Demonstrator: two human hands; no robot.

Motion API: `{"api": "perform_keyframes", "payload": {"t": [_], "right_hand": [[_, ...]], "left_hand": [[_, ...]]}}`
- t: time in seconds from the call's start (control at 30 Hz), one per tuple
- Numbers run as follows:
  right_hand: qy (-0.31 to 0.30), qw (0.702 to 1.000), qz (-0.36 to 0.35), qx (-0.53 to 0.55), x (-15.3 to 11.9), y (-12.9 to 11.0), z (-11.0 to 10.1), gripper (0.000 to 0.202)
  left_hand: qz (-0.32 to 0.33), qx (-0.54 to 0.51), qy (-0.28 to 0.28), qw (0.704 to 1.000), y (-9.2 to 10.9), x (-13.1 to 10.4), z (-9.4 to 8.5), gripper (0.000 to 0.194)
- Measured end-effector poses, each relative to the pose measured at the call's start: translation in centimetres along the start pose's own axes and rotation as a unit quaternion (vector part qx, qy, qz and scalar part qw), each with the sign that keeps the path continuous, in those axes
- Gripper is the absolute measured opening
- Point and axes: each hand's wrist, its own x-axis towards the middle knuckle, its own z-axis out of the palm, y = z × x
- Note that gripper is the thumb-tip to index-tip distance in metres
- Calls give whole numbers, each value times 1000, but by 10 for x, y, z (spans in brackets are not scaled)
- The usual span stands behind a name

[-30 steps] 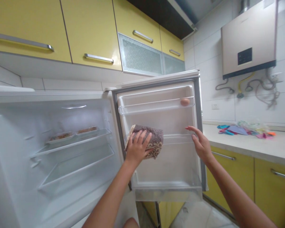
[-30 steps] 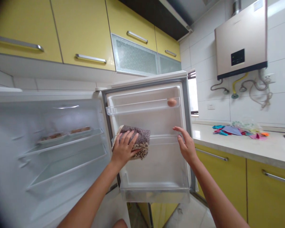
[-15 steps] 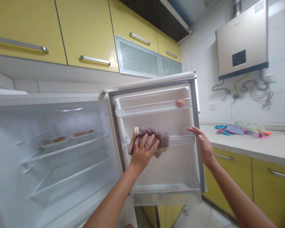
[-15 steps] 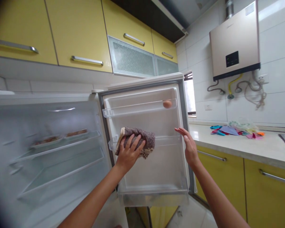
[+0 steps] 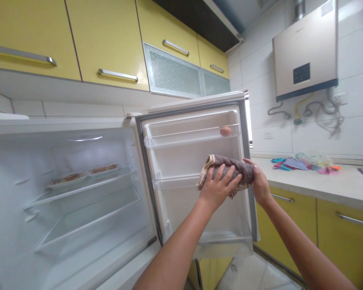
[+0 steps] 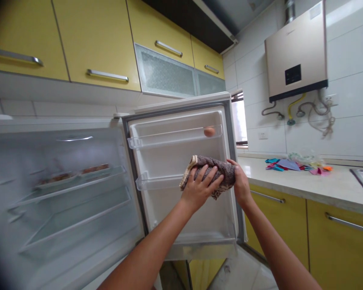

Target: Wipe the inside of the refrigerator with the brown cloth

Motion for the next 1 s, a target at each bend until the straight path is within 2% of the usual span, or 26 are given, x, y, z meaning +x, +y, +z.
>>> {"api": "perform_keyframes", "payload": {"t": [0.1,0.2,0.37,0.63,0.7,0.77,0.83,0.9,0.97,1.0], "right_hand": [[-3,997,-32,-65,-1,-3,2,57],[-18,996,-45,-76,-3,-6,3,52],[-39,996,-54,-65,-4,-9,4,46],[-17,996,-44,-76,-4,-13,9,44],[-10,996,-46,-74,-5,-12,12,44],[-5,996,-51,-74,-7,-10,14,44],[-2,995,-59,-79,-10,-8,16,45],[-1,994,-66,-87,-12,-6,17,45],[-2,993,-72,-95,-14,-4,18,45],[-4,992,-74,-97,-14,-4,18,45]], "left_hand": [[-6,13,-5,1000,-11,-10,-3,52],[-26,22,-17,999,-24,-27,-8,53],[-61,22,-41,997,-58,-68,-22,57],[-113,16,-82,990,-118,-137,-45,66],[-142,20,-75,987,-126,-155,-45,68],[-193,14,-42,980,-127,-171,-43,72],[-258,-24,5,966,-122,-182,-39,74],[-332,-92,49,937,-112,-185,-35,71],[-422,-163,94,887,-99,-179,-32,67],[-473,-191,121,851,-93,-173,-30,65]]}}
